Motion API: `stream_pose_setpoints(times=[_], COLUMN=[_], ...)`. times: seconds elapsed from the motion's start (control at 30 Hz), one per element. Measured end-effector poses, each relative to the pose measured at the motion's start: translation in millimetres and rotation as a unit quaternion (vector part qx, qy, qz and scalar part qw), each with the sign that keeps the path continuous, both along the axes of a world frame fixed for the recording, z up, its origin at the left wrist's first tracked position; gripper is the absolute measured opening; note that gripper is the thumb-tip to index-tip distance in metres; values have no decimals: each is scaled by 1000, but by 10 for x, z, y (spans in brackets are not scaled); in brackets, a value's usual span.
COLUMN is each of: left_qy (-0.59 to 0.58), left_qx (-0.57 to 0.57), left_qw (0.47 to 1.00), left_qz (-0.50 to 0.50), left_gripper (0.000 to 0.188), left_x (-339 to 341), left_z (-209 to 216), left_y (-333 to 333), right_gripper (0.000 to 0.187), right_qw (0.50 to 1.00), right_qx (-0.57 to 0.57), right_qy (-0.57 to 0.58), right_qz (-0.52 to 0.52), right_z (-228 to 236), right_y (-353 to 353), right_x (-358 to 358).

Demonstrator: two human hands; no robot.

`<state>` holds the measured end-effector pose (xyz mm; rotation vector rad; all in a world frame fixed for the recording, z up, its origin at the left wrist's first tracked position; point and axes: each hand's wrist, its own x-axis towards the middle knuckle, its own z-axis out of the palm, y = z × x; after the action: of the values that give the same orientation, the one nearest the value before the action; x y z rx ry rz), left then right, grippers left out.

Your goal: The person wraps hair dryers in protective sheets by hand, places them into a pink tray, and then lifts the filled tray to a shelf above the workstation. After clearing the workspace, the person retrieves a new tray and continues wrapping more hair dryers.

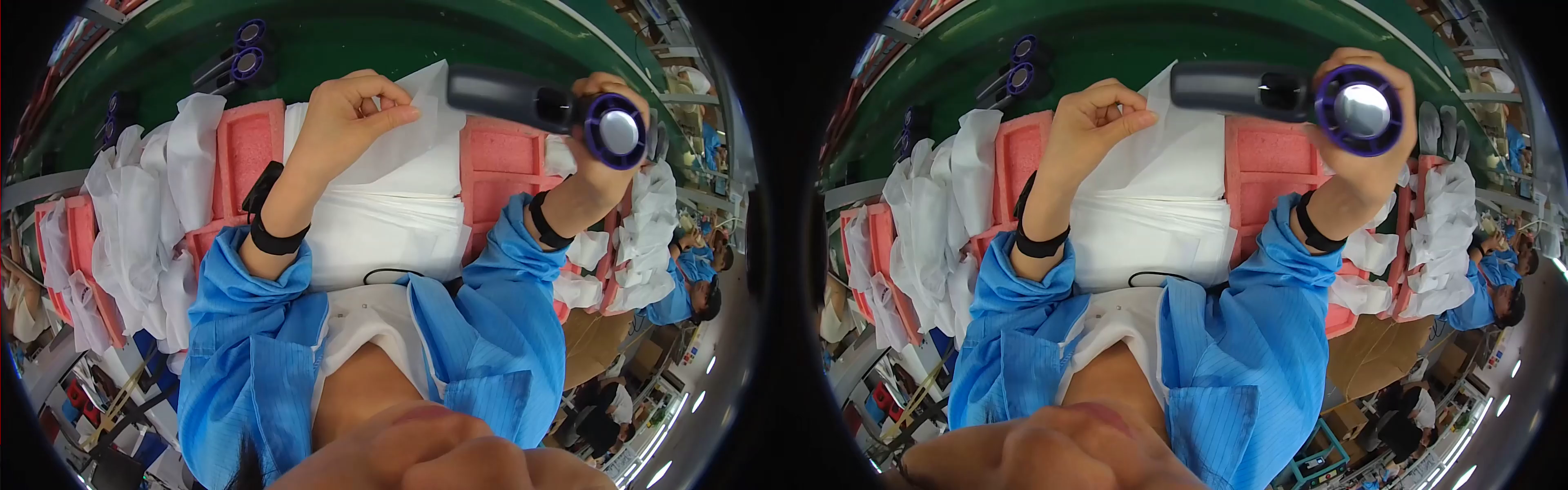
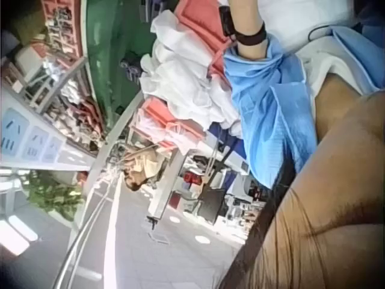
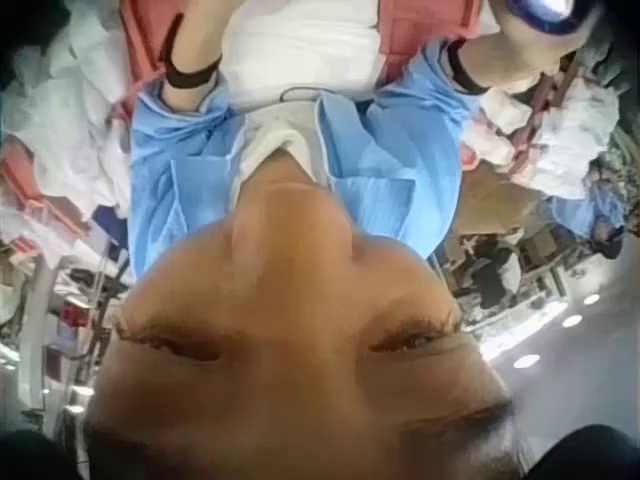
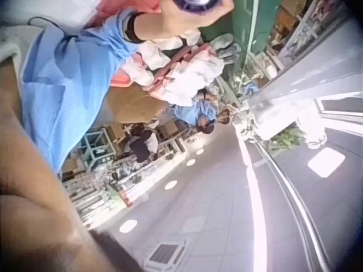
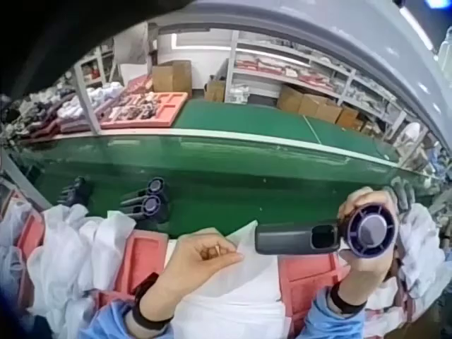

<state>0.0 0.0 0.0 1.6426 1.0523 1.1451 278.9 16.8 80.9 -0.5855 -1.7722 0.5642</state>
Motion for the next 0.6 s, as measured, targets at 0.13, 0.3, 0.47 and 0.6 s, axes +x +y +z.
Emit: stream_pose_setpoints(times=[0.13,0.3,0.47,0.6], left_qy=[-37,-203,-423,-465], left_qx=[17,-103,-104,-111], left_qw=[999,973,900,878], left_qz=[3,24,-34,-25], left_gripper=[10,14,18,15], left_x=[-123,-168,-155,-130], left_z=[95,265,331,281], left_y=[62,-18,49,19], right_gripper=[51,53,55,60], right_qw=[997,995,975,959], right_qx=[-10,-36,74,96], right_qy=[-71,-87,-199,-212], right_qz=[16,40,-65,-164], right_z=[0,-194,-365,-364], right_y=[16,76,95,62], right_x=[-298,-786,-1098,-1169])
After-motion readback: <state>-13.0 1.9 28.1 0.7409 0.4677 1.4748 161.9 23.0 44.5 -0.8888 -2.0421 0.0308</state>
